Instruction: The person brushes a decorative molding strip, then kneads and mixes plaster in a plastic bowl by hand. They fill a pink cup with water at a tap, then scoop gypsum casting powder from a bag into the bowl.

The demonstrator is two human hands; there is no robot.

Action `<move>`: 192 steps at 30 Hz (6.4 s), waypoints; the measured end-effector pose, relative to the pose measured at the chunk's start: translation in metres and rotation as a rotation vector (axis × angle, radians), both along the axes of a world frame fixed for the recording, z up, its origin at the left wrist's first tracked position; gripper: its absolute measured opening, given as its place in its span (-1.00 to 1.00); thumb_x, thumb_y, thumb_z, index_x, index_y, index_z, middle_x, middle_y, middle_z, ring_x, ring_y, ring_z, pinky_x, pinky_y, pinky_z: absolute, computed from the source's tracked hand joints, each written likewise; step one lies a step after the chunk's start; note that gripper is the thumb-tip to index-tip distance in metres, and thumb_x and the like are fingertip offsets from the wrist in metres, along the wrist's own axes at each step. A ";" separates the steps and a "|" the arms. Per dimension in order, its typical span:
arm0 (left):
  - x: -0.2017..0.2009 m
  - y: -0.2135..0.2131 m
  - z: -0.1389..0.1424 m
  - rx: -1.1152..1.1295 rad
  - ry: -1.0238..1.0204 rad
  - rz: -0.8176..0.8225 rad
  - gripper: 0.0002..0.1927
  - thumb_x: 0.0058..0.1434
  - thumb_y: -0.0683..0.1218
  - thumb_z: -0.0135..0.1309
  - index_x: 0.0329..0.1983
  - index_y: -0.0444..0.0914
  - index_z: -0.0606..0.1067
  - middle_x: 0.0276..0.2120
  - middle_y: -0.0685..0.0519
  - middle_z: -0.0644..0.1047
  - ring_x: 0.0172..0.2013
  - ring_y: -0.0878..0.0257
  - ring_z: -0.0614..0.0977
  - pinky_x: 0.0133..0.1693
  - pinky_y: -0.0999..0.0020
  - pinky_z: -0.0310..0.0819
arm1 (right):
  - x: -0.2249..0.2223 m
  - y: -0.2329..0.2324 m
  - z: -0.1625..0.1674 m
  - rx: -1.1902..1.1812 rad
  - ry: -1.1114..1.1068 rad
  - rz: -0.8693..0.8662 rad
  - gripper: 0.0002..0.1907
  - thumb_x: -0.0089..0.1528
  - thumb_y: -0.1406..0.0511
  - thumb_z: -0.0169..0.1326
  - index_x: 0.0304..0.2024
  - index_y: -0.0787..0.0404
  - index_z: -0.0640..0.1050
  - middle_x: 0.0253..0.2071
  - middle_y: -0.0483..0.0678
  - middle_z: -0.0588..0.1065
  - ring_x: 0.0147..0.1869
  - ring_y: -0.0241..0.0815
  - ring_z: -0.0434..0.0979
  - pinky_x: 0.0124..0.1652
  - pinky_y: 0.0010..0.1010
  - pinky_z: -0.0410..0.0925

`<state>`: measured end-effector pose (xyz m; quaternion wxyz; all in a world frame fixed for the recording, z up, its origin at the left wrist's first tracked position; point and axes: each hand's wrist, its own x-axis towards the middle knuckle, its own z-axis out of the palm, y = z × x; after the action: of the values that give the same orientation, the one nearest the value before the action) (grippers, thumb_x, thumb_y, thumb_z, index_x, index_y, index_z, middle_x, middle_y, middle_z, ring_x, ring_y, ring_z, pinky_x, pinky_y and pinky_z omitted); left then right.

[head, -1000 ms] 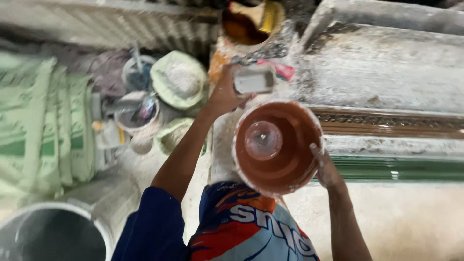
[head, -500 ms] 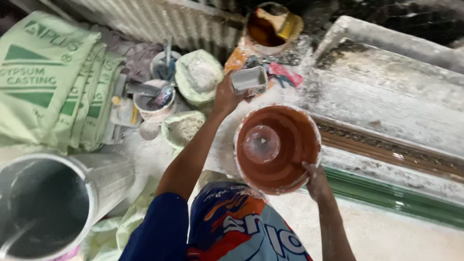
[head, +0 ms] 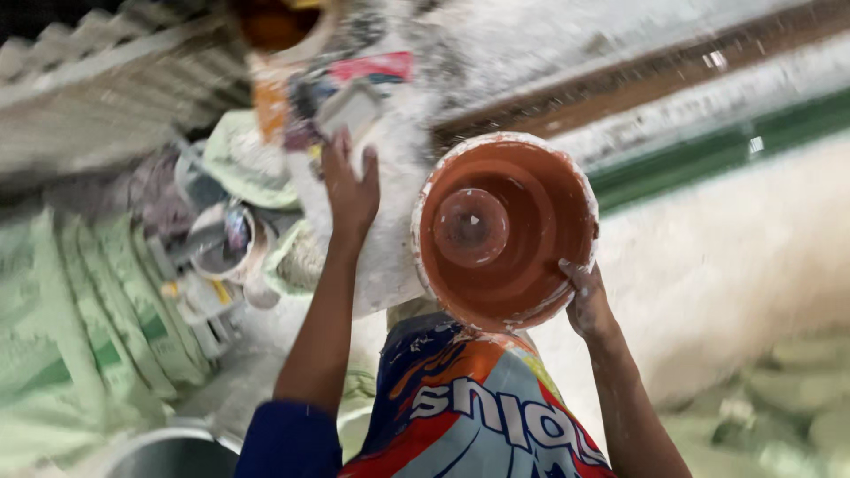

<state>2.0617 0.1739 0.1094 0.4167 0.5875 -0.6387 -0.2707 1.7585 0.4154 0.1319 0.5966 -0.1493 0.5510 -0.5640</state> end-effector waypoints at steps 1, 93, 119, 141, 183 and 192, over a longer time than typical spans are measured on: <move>-0.010 0.016 0.008 0.201 0.198 -0.049 -0.55 0.44 0.05 0.02 0.23 -0.34 0.38 0.09 -0.18 0.54 0.10 0.04 0.62 0.15 0.18 0.47 | -0.002 0.010 -0.001 0.020 0.003 -0.058 -0.45 0.31 0.34 -0.06 0.36 0.32 0.27 0.24 0.09 0.45 0.29 -0.04 0.46 0.23 -0.20 0.35; -2.495 0.487 0.034 0.206 -0.315 -1.754 -0.45 0.33 -0.07 -0.01 0.37 -0.29 0.25 -0.41 -0.33 0.55 -0.33 -0.26 0.63 -0.28 -0.08 0.47 | -2.158 0.597 -0.095 0.242 0.251 -1.128 -0.33 0.35 0.19 -0.08 0.47 0.28 0.17 0.41 0.01 0.32 0.41 -0.12 0.32 0.34 -0.29 0.16; -3.106 0.480 0.018 0.457 -0.260 -1.229 -0.47 0.32 -0.01 -0.10 0.34 -0.22 0.26 -0.33 -0.36 0.59 -0.26 -0.31 0.62 -0.17 -0.15 0.46 | -2.952 0.575 -0.080 0.247 0.333 -0.572 -0.39 0.37 0.23 -0.12 0.42 0.38 0.26 0.32 0.09 0.41 0.31 -0.03 0.41 0.30 -0.21 0.21; -3.537 0.446 -0.012 0.381 -0.126 -0.454 -0.48 0.33 0.00 -0.06 0.30 -0.32 0.28 -0.45 -0.33 0.56 -0.39 -0.27 0.61 -0.31 -0.13 0.47 | -3.576 0.326 -0.108 0.362 0.309 0.153 -0.32 0.33 0.16 -0.09 0.45 0.33 0.20 0.40 0.09 0.34 0.42 0.01 0.32 0.30 -0.12 0.16; -4.174 0.281 -0.252 0.764 0.569 1.045 -0.38 0.34 0.09 0.04 0.30 -0.29 0.14 -0.22 -0.31 0.52 -0.19 -0.21 0.64 -0.17 -0.07 0.49 | -3.931 -0.262 -0.284 0.143 0.483 1.643 -0.26 0.26 0.14 0.09 0.43 0.30 0.32 0.29 0.23 0.44 0.36 0.20 0.42 0.27 -0.03 0.25; -4.184 0.247 -0.371 0.305 0.644 1.173 -0.29 0.39 0.13 0.07 0.39 -0.35 0.10 0.04 -0.35 0.46 0.00 -0.23 0.58 -0.01 -0.08 0.45 | -3.965 -0.299 -0.362 0.080 0.805 1.458 -0.27 0.33 0.04 0.02 0.46 0.29 0.35 0.27 0.34 0.45 0.35 0.36 0.44 0.24 0.10 0.27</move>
<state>-2.1220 0.4212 -0.2620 0.5761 0.7786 -0.0141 -0.2484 -2.2063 0.1166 -0.2296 0.5745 -0.6375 0.5071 0.0803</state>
